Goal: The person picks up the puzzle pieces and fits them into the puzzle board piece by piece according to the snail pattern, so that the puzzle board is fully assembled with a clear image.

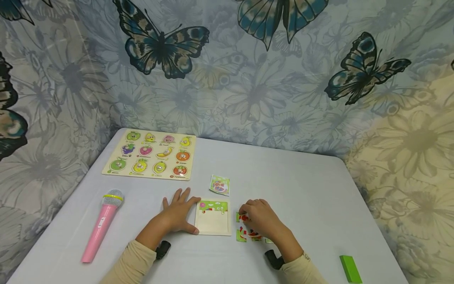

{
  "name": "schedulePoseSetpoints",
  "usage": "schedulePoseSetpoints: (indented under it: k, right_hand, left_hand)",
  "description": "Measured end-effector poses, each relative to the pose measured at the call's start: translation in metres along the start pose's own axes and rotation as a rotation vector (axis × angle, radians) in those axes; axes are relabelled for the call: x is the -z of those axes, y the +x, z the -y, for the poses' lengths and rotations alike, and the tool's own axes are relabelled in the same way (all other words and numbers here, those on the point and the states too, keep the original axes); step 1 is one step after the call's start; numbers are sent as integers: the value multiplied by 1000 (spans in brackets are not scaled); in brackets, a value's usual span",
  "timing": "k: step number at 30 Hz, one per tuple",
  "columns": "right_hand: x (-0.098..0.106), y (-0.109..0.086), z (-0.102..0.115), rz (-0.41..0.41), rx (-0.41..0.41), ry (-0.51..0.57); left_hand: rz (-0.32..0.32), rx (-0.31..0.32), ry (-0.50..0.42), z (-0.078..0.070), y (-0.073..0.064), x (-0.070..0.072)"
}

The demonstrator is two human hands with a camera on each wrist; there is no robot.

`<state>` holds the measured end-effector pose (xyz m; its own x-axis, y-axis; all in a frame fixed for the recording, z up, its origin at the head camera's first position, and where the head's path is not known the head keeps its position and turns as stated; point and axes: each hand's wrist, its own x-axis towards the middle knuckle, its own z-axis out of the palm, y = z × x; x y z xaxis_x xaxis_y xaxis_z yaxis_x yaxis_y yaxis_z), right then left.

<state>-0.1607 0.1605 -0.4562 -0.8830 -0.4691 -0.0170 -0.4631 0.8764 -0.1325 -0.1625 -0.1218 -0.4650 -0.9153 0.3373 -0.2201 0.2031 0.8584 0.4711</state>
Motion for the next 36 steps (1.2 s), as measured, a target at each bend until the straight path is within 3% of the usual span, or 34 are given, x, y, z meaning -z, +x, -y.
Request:
schedulePoseSetpoints:
  k: [7, 13, 25, 36]
  right_hand:
    - [2, 2, 3, -4, 38, -14]
    - [9, 10, 11, -52, 117, -45]
    - [0, 39, 58, -58, 303, -65]
    - [-8, 49, 75, -19, 295, -60]
  left_hand:
    - [0, 11, 2, 3, -3, 1]
    - [-6, 7, -2, 5, -1, 0]
    - [-5, -12, 1, 1, 2, 0]
    - [-4, -5, 29, 6, 4, -2]
